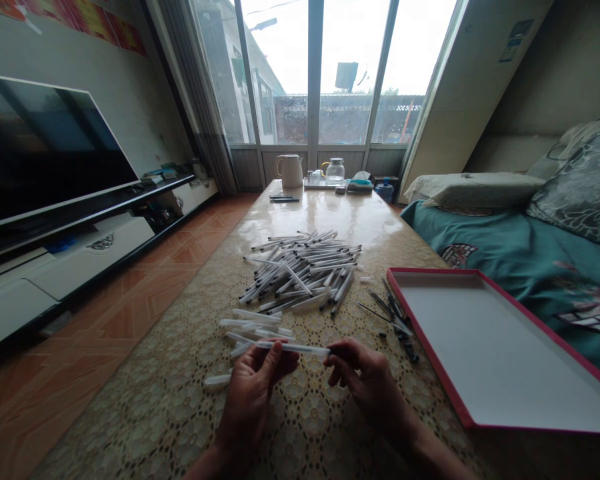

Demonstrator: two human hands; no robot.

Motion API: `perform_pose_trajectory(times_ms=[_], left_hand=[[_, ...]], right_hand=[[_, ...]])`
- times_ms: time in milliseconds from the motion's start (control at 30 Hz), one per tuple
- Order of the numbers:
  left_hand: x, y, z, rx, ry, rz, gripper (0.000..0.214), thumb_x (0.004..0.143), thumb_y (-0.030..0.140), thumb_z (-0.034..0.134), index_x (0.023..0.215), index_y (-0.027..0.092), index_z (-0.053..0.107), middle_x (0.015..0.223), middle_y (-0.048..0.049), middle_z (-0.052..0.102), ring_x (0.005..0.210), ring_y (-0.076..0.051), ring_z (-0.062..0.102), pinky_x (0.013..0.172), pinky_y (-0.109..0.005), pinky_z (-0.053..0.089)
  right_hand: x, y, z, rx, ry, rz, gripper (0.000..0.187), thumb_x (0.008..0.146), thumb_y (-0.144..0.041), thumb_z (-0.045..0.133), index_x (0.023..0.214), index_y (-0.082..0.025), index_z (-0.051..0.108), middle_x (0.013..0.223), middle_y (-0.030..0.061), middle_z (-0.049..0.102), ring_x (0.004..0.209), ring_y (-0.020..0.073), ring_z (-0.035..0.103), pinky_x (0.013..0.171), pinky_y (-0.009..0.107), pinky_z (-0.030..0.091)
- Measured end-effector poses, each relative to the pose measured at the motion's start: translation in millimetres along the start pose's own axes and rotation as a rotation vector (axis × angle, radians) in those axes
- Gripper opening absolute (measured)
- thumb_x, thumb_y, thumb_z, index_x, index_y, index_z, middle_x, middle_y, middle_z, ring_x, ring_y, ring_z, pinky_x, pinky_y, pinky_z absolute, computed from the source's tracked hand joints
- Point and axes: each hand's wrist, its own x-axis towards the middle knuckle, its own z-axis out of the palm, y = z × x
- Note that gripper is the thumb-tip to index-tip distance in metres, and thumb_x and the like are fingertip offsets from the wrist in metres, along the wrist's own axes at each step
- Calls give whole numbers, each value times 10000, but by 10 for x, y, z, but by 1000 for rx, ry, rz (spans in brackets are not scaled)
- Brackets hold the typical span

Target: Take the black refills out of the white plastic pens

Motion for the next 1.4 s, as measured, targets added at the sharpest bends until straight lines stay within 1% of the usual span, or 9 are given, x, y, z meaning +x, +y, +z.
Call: perform_pose_trajectory(times_ms=[300,467,667,767,900,1000,1133,1300,1400], left_hand=[[39,53,-6,-74,56,7,290,587,313,815,773,132,686,721,-16,720,643,-154,685,655,-254,571],[8,26,18,-10,-9,18,284,627,316,792,807,123,687,738,-40,726,667,-172,689,660,-268,572],[50,105,-5,-43,35,24,277,595,295,811,773,126,684,720,-25,725,645,-154,684,645,-250,573],[120,215,-92,-120,180,121,265,557,265,824,742,148,675,690,8,716,618,-131,675,619,-220,566],[201,333,-207,-138,321,223,294,524,217,819,772,150,676,673,38,692,521,-72,614,522,-155,525],[227,356,-264,-28,284,207,322,541,239,808,814,142,666,626,34,668,515,-78,591,487,-148,493],[216,367,-299,262,167,250,291,618,306,768,823,154,629,593,27,652,541,-105,580,496,-173,468],[191,435,-326,726,13,281,242,688,365,690,795,160,619,658,-11,661,622,-173,622,577,-248,484],[228,456,-390,949,57,378,235,732,388,621,844,182,625,795,-48,683,757,-233,648,674,-314,498]], right_hand=[[29,-7,-37,271,17,129,157,863,-330,548,890,-189,483,782,30,646,551,118,611,451,204,440],[31,0,-5,339,-64,188,179,848,-336,560,906,-184,486,746,4,615,481,87,551,405,183,406],[42,11,-67,70,-50,116,188,876,-341,510,791,-174,526,659,-13,570,465,80,477,432,189,387],[83,4,-248,-196,87,19,187,879,-343,495,789,-184,533,664,-2,567,549,118,510,501,212,408],[145,66,-587,-544,378,-35,177,875,-344,477,834,-183,538,668,13,587,552,148,539,548,248,412],[169,116,-795,-845,596,-1,178,868,-327,462,857,-169,544,673,39,604,573,187,565,550,272,399],[170,77,-886,-1142,724,94,240,855,-317,484,1032,-165,538,903,92,635,675,221,600,501,266,364],[160,41,-815,-1166,719,58,274,850,-324,484,1076,-172,520,995,94,590,731,218,602,489,262,380],[156,85,-783,-1069,639,17,228,852,-314,465,1023,-174,524,964,79,586,645,180,585,504,265,409]])
